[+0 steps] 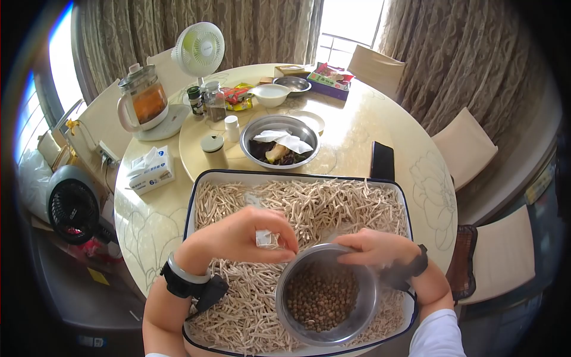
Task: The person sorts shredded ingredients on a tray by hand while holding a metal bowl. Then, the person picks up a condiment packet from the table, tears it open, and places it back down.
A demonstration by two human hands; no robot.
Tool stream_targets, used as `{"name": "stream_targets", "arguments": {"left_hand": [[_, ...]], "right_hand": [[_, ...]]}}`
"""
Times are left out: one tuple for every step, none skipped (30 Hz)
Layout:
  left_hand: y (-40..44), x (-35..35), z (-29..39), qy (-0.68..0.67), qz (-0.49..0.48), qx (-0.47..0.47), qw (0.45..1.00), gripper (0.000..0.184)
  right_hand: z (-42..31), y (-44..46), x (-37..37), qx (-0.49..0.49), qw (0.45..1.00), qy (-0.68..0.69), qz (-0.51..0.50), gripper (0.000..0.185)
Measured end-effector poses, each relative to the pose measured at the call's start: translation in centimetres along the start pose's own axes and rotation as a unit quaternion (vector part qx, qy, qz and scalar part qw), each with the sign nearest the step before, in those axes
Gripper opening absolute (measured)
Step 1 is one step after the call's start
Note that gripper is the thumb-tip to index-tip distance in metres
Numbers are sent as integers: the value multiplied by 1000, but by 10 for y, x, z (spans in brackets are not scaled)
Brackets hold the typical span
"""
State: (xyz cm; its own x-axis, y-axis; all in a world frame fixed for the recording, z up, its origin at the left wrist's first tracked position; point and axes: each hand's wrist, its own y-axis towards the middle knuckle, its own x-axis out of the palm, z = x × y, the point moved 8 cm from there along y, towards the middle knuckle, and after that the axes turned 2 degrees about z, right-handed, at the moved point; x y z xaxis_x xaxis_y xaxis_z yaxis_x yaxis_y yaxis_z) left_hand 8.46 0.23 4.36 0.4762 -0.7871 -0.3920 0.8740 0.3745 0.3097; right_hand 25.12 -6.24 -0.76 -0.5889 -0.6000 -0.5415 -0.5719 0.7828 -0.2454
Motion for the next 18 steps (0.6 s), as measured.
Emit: {"name": "stream_targets", "arguments": {"left_hand": [[0, 11, 8, -4, -57, 37, 998, 13], [0, 17, 11, 5, -80, 61, 995, 13], [0, 20, 12, 7, -80, 63, 995, 13], [1, 20, 14, 18, -70, 72, 995, 13], [2, 18, 17, 29, -60, 81, 995, 14], [3, 13, 15, 57, -44, 58, 996, 13], [3, 11, 12, 60, -44, 61, 995, 13], [4, 2, 0, 150, -9, 37, 988, 11], [3, -7, -13, 238, 27, 14, 971, 8], [1, -12, -22, 325, 51, 21, 944, 5], [-2, -17, -31, 326, 50, 21, 944, 5], [-4, -24, -39, 375, 57, 8, 925, 4], [-6, -28, -44, 424, 63, -5, 904, 4], [-7, -31, -41, 421, 77, 2, 904, 6], [-7, -31, -43, 422, 76, 1, 904, 6], [-8, -31, -48, 413, 71, -10, 908, 6], [-9, -31, -52, 405, 67, -21, 912, 6], [-10, -32, -52, 406, 67, -22, 911, 6]], "right_hand": [[0, 0, 0, 0, 1000, -2, 2, 37], [0, 0, 0, 9, 1000, 5, -2, 37], [0, -1, 0, 19, 1000, 11, -5, 37], [-1, -1, -1, 18, 1000, 9, -3, 37], [0, -1, 0, 30, 999, 13, -8, 37], [1, -1, 0, 43, 999, 16, -13, 37], [1, -1, 0, 41, 999, 14, -11, 37], [3, 0, 0, 35, 999, 5, -12, 37], [3, 0, 0, 28, 999, -4, -14, 37], [2, -1, 0, 28, 1000, -5, -13, 37], [1, -1, -1, 32, 999, 0, -15, 37], [0, -2, 0, 37, 999, 5, -16, 37], [1, -2, 0, 36, 999, 6, -16, 37], [0, -2, -1, 25, 1000, 9, -10, 37], [-1, -2, -1, 14, 1000, 13, -4, 37], [-1, -2, 0, 13, 1000, 13, -5, 37], [-3, -2, 0, 6, 1000, 12, 0, 38], [-4, -1, -1, 0, 1000, 10, 5, 38]]}}
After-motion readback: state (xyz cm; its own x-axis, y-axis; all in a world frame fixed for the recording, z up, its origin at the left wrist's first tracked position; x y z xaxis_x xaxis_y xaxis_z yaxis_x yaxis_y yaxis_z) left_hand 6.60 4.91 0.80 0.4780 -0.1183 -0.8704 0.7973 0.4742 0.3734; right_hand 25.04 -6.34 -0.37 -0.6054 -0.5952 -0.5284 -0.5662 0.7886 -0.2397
